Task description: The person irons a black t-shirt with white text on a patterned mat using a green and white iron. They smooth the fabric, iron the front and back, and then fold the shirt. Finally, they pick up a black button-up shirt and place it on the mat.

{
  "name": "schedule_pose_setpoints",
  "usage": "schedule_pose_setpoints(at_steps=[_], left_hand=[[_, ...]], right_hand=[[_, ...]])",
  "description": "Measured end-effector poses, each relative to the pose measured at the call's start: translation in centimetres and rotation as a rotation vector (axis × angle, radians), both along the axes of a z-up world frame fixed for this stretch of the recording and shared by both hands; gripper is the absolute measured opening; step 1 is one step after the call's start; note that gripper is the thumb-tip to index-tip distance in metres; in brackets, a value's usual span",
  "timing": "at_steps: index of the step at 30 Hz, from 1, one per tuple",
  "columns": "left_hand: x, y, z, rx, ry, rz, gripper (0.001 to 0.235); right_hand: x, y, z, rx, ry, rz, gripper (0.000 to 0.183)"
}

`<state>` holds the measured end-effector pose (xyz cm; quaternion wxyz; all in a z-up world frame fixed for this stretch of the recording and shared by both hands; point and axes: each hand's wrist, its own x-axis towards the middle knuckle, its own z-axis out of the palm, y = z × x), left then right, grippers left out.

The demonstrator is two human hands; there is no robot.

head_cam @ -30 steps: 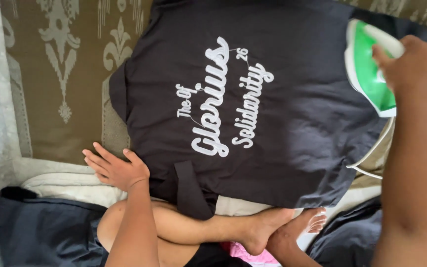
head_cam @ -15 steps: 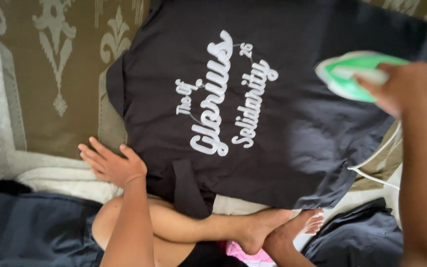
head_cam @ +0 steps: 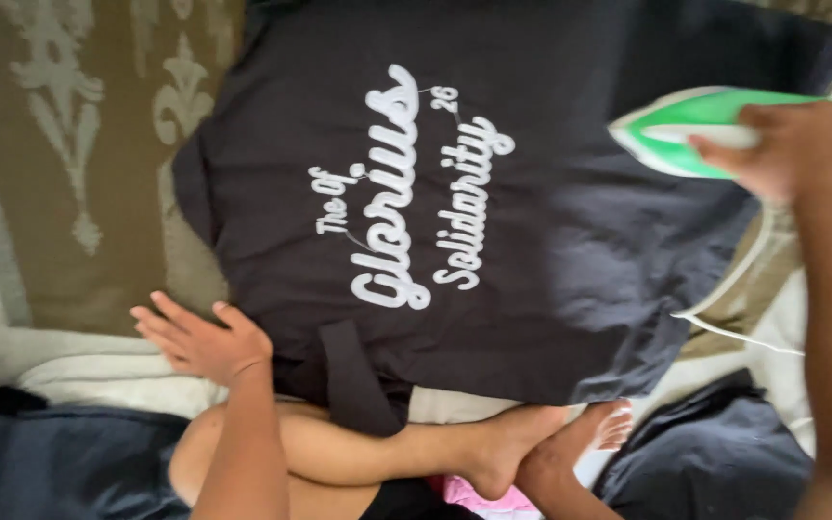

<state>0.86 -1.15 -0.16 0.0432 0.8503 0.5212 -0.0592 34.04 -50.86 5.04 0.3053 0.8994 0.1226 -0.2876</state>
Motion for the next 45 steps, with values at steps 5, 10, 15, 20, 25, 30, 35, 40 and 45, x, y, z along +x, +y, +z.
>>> schedule_pose_setpoints(at_steps=[5,10,15,20,25,30,35,40,45], left_hand=[[0.4,0.0,0.7,-0.047,0.009,0.022,0.06],[0.4,0.0,0.6,-0.049,0.035,0.034,0.06],[0.2,0.2,0.6,-0.036,0.017,0.037,0.062],[0.3,0.0,0.7,-0.047,0.025,0.031,0.062],[0.3,0.0,0.9,-0.05,-0.002,0.019,0.063],[-0.3,0.0,0.8,-0.035,0.028,0.002,0.062],[-1.2,0.7,0.3,0.038,-0.019,-0.049,0.065],[-0.6,0.6,0.1,-0.002,-0.007,-0.027,0.068],[-0.4,1.1,0.4,-0.012,0.008,-0.009,0.066]], right_hand=[[4.2,-18.6,-16.7,0.785,-0.337,-0.481,0.052],[8.5,-29.2,-25.5,1.479,0.391,-1.665,0.059],[3.3,-9.0,-9.8,1.005,0.16,-0.859,0.038],[7.0,-17.7,-17.5,1.029,-0.245,-0.515,0.054],[2.6,-11.6,-9.8,0.774,-0.231,-0.116,0.063],[7.7,-17.7,-17.7,1.166,0.118,-0.91,0.041],[5.1,-19.7,-17.1,1.303,0.224,-1.087,0.051],[-1.1,-0.3,-2.2,0.215,-0.248,0.199,0.066],[-0.2,10.3,-0.1,0.173,-0.237,0.113,0.07]])
